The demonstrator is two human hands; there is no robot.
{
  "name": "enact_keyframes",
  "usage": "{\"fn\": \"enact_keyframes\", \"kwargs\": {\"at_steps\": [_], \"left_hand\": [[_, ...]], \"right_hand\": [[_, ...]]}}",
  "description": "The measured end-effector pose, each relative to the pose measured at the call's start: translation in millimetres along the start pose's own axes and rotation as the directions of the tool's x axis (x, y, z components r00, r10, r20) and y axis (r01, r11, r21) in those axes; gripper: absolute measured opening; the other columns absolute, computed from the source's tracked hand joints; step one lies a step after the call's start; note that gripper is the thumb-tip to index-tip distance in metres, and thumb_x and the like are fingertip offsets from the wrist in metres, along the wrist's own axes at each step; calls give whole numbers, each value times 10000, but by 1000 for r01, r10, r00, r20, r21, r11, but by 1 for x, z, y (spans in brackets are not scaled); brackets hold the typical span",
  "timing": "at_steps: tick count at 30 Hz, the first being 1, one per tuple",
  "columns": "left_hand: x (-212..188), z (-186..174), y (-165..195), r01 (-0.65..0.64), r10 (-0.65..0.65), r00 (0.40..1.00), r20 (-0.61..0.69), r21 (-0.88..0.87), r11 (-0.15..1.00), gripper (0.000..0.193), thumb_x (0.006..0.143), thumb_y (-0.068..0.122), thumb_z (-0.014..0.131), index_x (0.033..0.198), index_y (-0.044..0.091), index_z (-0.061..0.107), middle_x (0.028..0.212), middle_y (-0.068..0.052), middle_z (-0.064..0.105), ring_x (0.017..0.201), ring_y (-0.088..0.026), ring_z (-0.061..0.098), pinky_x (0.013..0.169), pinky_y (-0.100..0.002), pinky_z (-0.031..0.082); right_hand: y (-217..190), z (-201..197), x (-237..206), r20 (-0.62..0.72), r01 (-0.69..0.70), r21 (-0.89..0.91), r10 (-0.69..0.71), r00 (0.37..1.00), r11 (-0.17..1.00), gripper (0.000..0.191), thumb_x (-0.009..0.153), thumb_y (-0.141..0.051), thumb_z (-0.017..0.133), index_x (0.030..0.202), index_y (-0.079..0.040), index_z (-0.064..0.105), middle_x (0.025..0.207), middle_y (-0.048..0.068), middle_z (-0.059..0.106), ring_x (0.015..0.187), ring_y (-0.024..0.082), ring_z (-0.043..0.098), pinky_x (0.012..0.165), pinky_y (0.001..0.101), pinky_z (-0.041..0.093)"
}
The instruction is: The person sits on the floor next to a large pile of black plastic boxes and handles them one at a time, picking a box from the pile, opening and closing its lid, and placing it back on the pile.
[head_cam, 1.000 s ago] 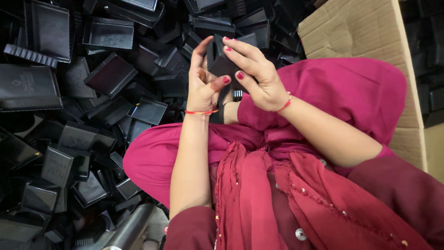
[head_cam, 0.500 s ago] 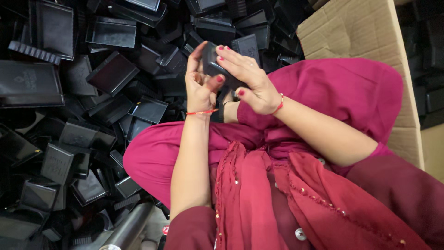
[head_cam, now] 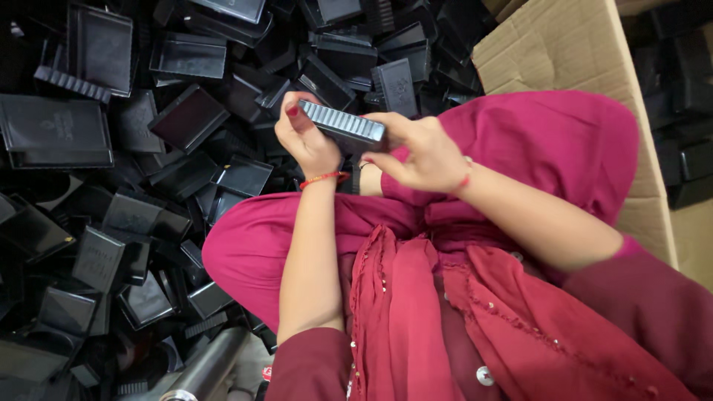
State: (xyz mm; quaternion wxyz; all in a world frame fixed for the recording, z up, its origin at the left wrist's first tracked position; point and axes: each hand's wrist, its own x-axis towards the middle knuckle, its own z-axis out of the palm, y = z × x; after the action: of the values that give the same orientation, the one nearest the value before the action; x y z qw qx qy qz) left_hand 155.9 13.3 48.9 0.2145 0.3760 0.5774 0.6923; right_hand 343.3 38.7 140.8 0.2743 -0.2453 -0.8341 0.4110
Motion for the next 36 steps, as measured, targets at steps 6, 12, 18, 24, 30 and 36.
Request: {"fn": "enact_keyframes", "kwargs": {"at_steps": [6,12,18,24,30,36], "left_hand": [[19,-16,27,-74,74,995,67,-3,997,608,1129,577,383,999,33,622,935,-43,640,863,-124,642,818,-255,531],[49,-77,18,105,-216,933,-287,-358,928,271,1096,331,581,1020,77,639,946,-49,720,859,-121,682,813,-265,576],[44,-57,-31,251,-328,937,-122,-419,873,206,1066,287,634,978,100,634,890,-42,707,765,-120,664,710,-269,569],[38,-48,-66,553,-626,780,-18,-449,702,196,1021,312,646,979,122,657,874,-10,719,734,-106,698,664,-243,585],[29,-15,-70,585,-554,810,191,-335,739,210,1001,307,690,1067,108,674,943,-29,736,776,-88,677,666,-225,557],[16,10,-51,738,-702,661,265,-396,546,319,950,431,591,1235,302,528,1111,47,659,919,-83,665,728,-259,561]], "right_hand": [[-35,-120,-52,-319,-185,-617,-29,947,765,639,865,-194,872,1416,-46,584,1316,163,713,837,187,735,757,326,586],[-23,-208,-105,-425,-465,-785,189,885,409,505,917,-214,858,1336,-36,640,1225,150,724,866,236,727,783,371,574],[-2,-105,8,-210,-124,-565,3,978,816,386,969,-235,845,1256,-25,697,1134,137,736,896,285,719,808,417,561],[133,5,39,-119,-265,-651,249,961,712,887,812,-382,837,1551,-106,430,1467,337,396,1176,516,553,909,541,515],[143,3,33,-155,-330,-560,295,943,760,767,701,-252,823,1390,-111,518,1332,269,474,1093,492,571,901,504,515],[91,18,73,-461,-265,-98,193,866,959,492,808,-232,864,1160,-65,564,1128,122,581,1037,306,647,901,376,571]]}}
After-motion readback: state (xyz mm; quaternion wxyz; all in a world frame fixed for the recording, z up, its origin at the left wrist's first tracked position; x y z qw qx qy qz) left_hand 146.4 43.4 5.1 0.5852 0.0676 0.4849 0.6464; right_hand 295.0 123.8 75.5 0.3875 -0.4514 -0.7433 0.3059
